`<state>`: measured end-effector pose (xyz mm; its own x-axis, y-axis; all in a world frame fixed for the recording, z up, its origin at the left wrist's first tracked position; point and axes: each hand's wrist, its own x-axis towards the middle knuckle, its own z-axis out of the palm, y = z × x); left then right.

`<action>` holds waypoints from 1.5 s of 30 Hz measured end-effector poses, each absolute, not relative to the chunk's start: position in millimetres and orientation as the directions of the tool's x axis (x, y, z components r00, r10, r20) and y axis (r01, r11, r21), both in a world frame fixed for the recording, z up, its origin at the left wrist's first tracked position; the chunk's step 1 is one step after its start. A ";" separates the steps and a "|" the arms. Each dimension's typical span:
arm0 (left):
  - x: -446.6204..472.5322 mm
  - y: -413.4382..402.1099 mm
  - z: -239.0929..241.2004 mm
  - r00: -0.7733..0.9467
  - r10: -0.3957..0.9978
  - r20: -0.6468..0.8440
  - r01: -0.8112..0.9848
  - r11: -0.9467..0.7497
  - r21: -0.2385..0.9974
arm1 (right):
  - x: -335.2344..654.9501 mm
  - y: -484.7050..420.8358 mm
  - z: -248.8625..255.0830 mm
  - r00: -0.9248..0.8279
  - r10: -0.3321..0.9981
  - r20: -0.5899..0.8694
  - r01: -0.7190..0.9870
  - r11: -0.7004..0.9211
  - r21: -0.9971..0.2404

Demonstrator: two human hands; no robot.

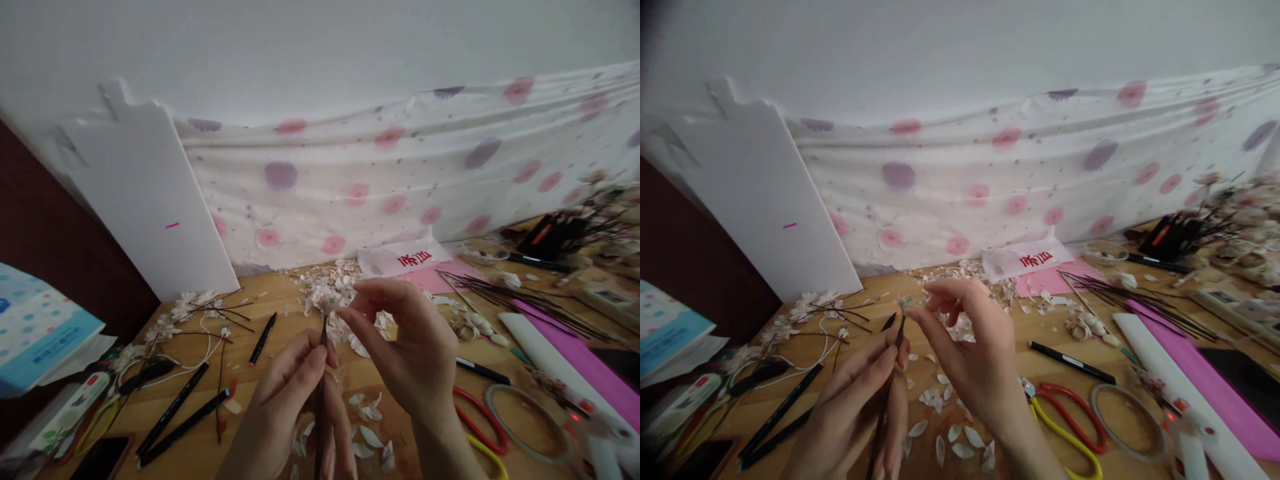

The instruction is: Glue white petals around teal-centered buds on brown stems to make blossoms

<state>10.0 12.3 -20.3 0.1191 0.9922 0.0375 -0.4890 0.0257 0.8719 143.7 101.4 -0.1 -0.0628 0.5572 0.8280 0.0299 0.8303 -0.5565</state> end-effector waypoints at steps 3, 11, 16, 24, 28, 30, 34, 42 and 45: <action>13.2 14.3 -18.6 0.073 0.997 0.009 -0.533 0.031 0.846 | 145.3 100.4 1.9 -0.050 0.703 0.709 -0.139 0.698 -0.702; 16.2 13.2 -18.2 -0.009 0.997 0.081 -0.512 -0.074 0.856 | 142.9 106.6 9.4 -0.730 0.634 0.254 -0.368 -0.052 -0.928; 17.1 7.2 -19.9 -0.105 0.992 0.069 -0.382 -0.104 0.918 | 138.6 110.6 3.4 -0.761 0.566 0.316 -0.460 -0.127 -0.879; 20.6 12.1 -17.0 -0.067 0.996 0.054 -0.398 -0.076 0.914 | 138.3 110.8 1.9 -0.743 0.594 0.307 -0.453 -0.111 -0.884; 21.2 11.5 -13.4 0.034 0.999 0.040 -0.402 -0.023 0.915 | 138.3 110.2 2.2 -0.734 0.602 0.313 -0.456 -0.095 -0.885; 21.4 11.0 -10.7 0.041 0.999 0.025 -0.400 -0.006 0.917 | 138.1 110.1 1.8 -0.727 0.612 0.310 -0.447 -0.079 -0.891; 21.6 11.7 -7.6 0.023 0.999 0.036 -0.421 -0.023 0.907 | 137.5 110.2 0.8 -0.716 0.631 0.298 -0.425 -0.055 -0.904; 18.3 15.2 -12.2 0.049 0.996 0.070 -0.388 -0.046 0.920 | 136.9 111.6 -3.4 -0.707 0.637 0.307 -0.431 -0.044 -0.902; 17.5 15.4 -12.1 0.058 0.996 0.067 -0.392 -0.038 0.919 | 136.9 111.7 -4.6 -0.715 0.623 0.315 -0.442 -0.054 -0.895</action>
<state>17.5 15.4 -12.1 0.0584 0.9961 0.0666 -0.3920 -0.0385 0.9192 136.9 111.7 -4.6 -0.7155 0.6235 0.3153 -0.4419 -0.0543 -0.8954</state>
